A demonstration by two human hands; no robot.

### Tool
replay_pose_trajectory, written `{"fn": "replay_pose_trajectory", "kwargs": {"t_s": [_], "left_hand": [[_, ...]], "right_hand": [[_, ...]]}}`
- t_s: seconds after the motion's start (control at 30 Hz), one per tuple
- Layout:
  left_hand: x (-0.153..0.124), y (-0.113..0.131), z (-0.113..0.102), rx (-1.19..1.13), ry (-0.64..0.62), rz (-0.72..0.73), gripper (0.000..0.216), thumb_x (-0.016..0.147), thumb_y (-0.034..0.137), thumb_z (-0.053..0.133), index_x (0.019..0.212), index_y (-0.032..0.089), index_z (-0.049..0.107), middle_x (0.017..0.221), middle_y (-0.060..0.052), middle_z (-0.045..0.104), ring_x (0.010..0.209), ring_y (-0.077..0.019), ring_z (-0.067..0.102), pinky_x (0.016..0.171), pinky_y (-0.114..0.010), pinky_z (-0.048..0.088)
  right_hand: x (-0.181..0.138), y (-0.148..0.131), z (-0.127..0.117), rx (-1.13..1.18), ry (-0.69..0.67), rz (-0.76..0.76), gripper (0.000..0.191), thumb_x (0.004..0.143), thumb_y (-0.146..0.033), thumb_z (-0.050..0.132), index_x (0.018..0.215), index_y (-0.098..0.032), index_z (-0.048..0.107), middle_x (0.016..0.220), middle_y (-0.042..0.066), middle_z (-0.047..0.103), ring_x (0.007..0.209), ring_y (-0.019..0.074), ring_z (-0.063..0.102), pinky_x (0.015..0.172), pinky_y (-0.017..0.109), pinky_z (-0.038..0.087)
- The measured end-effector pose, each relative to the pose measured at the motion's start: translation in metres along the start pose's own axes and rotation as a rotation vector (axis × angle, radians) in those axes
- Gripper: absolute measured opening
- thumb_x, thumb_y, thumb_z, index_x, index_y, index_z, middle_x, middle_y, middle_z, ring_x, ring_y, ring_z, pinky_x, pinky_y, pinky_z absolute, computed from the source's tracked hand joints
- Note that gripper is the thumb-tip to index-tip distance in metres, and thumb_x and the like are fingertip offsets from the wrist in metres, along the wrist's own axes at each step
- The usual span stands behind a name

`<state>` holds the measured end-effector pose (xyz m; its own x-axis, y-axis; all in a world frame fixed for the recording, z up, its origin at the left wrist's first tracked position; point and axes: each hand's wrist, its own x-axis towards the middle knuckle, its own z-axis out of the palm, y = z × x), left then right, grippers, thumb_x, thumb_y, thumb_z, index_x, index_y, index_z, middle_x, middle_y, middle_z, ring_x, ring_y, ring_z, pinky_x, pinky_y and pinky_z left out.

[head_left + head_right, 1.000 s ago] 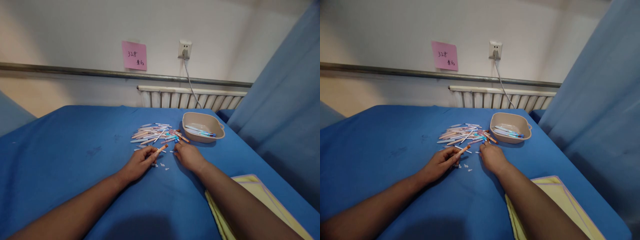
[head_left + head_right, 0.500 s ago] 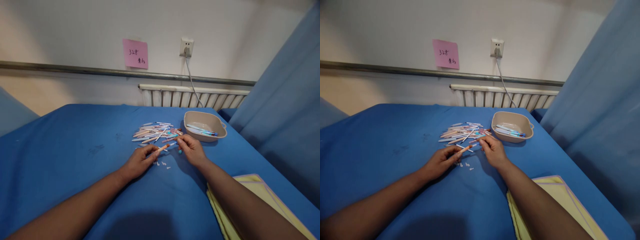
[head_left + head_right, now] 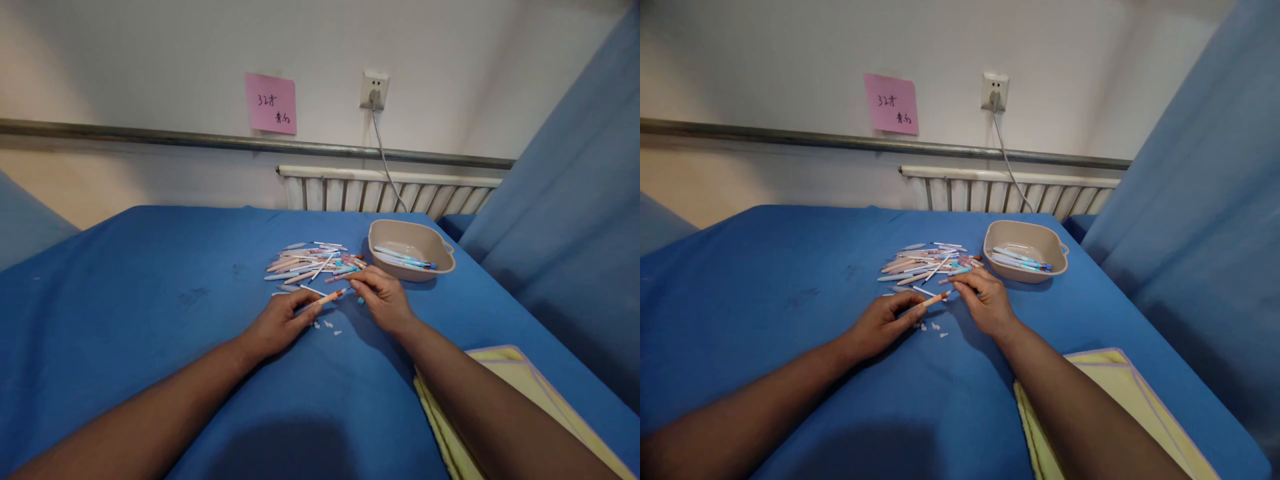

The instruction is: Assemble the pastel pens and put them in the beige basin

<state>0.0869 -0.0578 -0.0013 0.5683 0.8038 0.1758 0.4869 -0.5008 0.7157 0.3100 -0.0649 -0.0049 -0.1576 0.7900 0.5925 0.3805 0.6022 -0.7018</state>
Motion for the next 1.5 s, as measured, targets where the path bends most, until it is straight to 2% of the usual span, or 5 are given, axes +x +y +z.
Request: {"fn": "replay_pose_trajectory", "kwargs": {"t_s": [0.23,0.43,0.8,1.17,1.5], "left_hand": [[-0.001,0.002,0.001,-0.080,-0.023,-0.048,0.030,0.090,0.039,0.045,0.096,0.016,0.064,0.078,-0.001,0.062,0.071,-0.0137,0.056,0.065,-0.022,0.044],[-0.001,0.006,0.002,-0.202,-0.084,-0.132,0.029,0.091,0.040,0.044,0.094,0.017,0.061,0.071,0.001,0.060,0.058,-0.0104,0.051,0.054,-0.020,0.040],[-0.001,0.011,0.002,-0.134,-0.092,-0.102,0.030,0.090,0.041,0.042,0.085,0.017,0.060,0.070,0.001,0.060,0.063,-0.0119,0.052,0.059,-0.021,0.041],[-0.001,0.016,0.004,-0.201,-0.151,-0.157,0.030,0.092,0.042,0.041,0.087,0.016,0.056,0.071,0.001,0.060,0.055,-0.0090,0.049,0.052,-0.019,0.039],[-0.001,0.013,0.007,-0.279,-0.139,-0.172,0.031,0.091,0.043,0.043,0.088,0.015,0.056,0.070,0.000,0.059,0.054,-0.0087,0.051,0.052,-0.020,0.043]], "right_hand": [[-0.001,0.002,0.008,0.231,0.030,0.226,0.012,0.079,-0.029,0.062,0.085,-0.019,0.063,0.067,-0.001,0.061,0.058,0.0119,0.057,0.056,0.024,0.046],[0.002,0.000,0.011,0.397,0.045,0.371,0.023,0.071,-0.038,0.068,0.070,-0.018,0.056,0.053,-0.005,0.056,0.047,0.0099,0.054,0.048,0.022,0.044],[0.003,0.004,0.015,0.419,0.010,0.433,0.036,0.070,-0.050,0.066,0.064,-0.019,0.050,0.051,-0.004,0.056,0.040,0.0087,0.049,0.042,0.021,0.038],[-0.002,0.003,0.013,0.251,-0.120,0.384,0.038,0.085,-0.052,0.049,0.065,-0.018,0.050,0.054,-0.003,0.055,0.044,0.0083,0.050,0.046,0.021,0.040],[-0.008,0.010,0.027,0.477,-0.203,0.478,0.032,0.071,-0.042,0.069,0.082,-0.018,0.051,0.060,-0.006,0.055,0.047,0.0073,0.047,0.045,0.020,0.041]]}}
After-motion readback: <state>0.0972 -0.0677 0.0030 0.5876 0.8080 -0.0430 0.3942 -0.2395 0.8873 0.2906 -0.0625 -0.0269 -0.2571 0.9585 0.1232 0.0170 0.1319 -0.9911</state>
